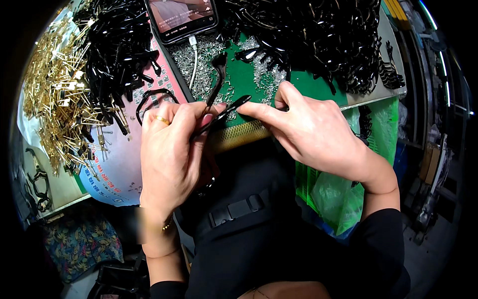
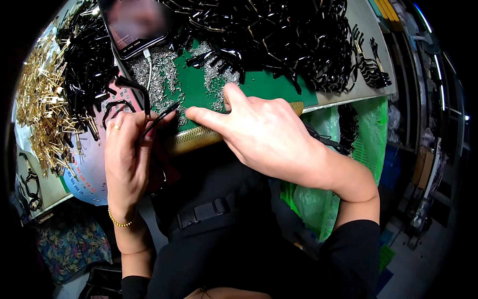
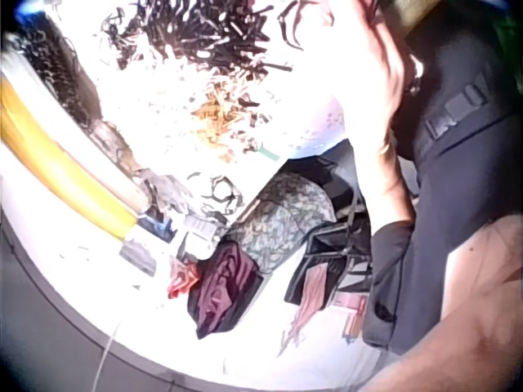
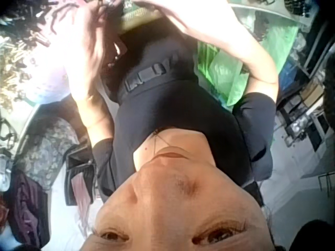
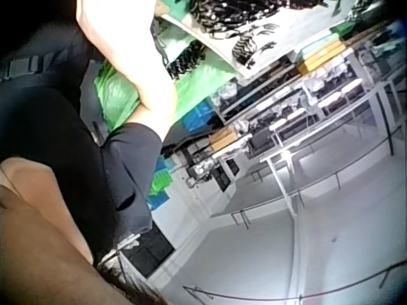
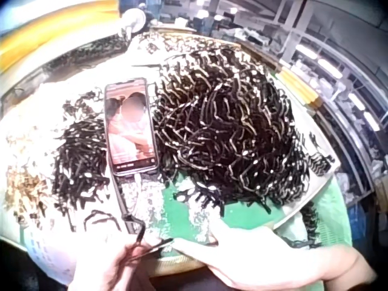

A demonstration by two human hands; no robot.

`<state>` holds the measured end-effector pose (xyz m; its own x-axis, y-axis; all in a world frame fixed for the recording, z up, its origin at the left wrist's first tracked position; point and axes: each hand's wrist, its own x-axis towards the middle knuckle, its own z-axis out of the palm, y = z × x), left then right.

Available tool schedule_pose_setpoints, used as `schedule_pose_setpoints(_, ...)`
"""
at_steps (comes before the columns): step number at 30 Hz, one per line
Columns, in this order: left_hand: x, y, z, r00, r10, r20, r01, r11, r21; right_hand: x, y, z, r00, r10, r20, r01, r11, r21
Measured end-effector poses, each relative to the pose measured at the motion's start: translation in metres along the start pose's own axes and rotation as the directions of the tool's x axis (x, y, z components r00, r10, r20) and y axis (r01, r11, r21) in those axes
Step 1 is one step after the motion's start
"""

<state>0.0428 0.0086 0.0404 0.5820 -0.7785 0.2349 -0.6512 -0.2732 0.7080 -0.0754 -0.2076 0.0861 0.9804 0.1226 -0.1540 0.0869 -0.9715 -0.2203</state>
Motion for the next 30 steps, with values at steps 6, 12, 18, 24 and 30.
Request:
schedule_pose_setpoints(6, -0.015, -0.009, 0.011, 0.95, -0.201, -0.238, 0.056, 0.863, -0.503, 0.001, -0.001, 0.001, 1.0, 0.028, -0.001, -0.028, 1.0, 0.006)
schedule_pose_setpoints(12, -0.021, -0.014, -0.009, 0.721, -0.504, -0.476, 0.123, 0.769, -0.627, 0.0, 0.002, 0.002, 1.0, 0.005, -0.015, -0.004, 1.0, 0.024)
schedule_pose_setpoints(18, -0.013, 0.0, -0.006, 0.764, -0.509, -0.396, 0.157, 0.743, -0.651, 0.004, 0.002, 0.002, 1.0, -0.031, 0.004, 0.031, 1.0, 0.007)
schedule_pose_setpoints(24, -0.009, 0.01, -0.008, 0.924, -0.379, 0.055, 0.349, 0.774, -0.529, 0.001, 0.007, 0.001, 0.999, -0.043, 0.021, 0.042, 0.999, 0.031)
schedule_pose_setpoints(30, -0.001, 0.009, -0.005, 0.955, -0.287, 0.073, 0.294, 0.89, -0.349, 0.004, 0.003, -0.004, 0.996, -0.055, 0.072, 0.052, 0.998, 0.033)
